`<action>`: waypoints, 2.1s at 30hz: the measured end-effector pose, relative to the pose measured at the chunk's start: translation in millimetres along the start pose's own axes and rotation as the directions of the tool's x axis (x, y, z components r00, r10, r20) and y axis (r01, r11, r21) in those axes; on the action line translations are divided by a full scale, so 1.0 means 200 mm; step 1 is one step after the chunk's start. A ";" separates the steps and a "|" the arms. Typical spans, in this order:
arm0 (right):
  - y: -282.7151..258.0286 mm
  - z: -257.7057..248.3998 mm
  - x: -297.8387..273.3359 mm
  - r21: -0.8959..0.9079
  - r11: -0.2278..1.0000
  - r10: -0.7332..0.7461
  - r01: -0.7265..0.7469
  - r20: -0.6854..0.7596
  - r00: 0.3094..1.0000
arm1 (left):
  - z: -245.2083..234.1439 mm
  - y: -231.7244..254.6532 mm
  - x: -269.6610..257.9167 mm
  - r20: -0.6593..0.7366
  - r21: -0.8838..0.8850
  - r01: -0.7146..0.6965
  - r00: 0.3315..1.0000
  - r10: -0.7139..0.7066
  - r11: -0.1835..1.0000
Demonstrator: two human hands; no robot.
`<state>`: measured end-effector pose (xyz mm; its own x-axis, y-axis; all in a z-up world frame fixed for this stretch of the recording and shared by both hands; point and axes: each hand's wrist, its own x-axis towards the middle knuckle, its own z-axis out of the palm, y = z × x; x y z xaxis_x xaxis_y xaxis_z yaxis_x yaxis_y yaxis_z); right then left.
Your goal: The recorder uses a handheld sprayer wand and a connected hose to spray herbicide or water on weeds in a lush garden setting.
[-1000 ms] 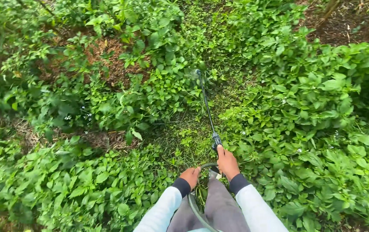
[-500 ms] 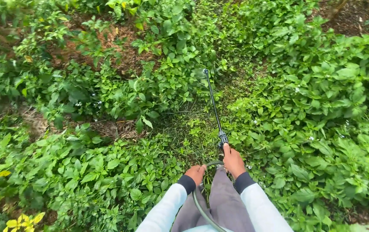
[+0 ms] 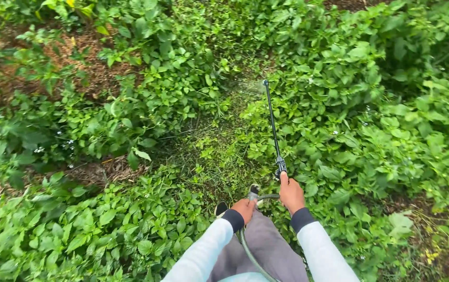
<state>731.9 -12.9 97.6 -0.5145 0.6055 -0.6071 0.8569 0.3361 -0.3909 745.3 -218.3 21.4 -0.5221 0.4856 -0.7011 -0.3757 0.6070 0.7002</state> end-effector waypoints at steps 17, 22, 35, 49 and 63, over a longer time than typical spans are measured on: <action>0.09 -0.34 -0.07 0.346 0.929 0.075 -0.130 0.167 0.983 | 0.15 0.17 0.07 0.060 0.101 -0.190 0.981 0.185 0.977; -0.01 -0.24 -0.16 0.405 0.865 0.113 -0.296 0.417 0.902 | 0.09 0.03 -0.03 0.051 0.084 -0.122 0.992 0.118 0.989; -0.28 -0.16 -0.33 0.308 0.927 0.035 -0.215 0.500 0.865 | -0.04 -0.05 -0.18 -0.053 -0.046 -0.052 0.997 0.050 0.998; -0.35 -0.20 -0.35 0.309 0.934 -0.009 -0.182 0.529 0.849 | -0.05 0.00 -0.22 -0.036 -0.119 0.017 0.999 -0.022 0.993; -0.44 -0.11 -0.35 -0.063 0.987 -0.089 0.151 0.566 0.819 | -0.05 -0.06 -0.21 -0.103 -0.113 -0.053 0.994 0.041 0.992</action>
<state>693.3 -69.5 189.3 -0.5165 0.0578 -0.8543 0.7697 0.4684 -0.4337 764.8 -251.9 44.7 -0.6135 0.4425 -0.6540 -0.4320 0.5052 0.7471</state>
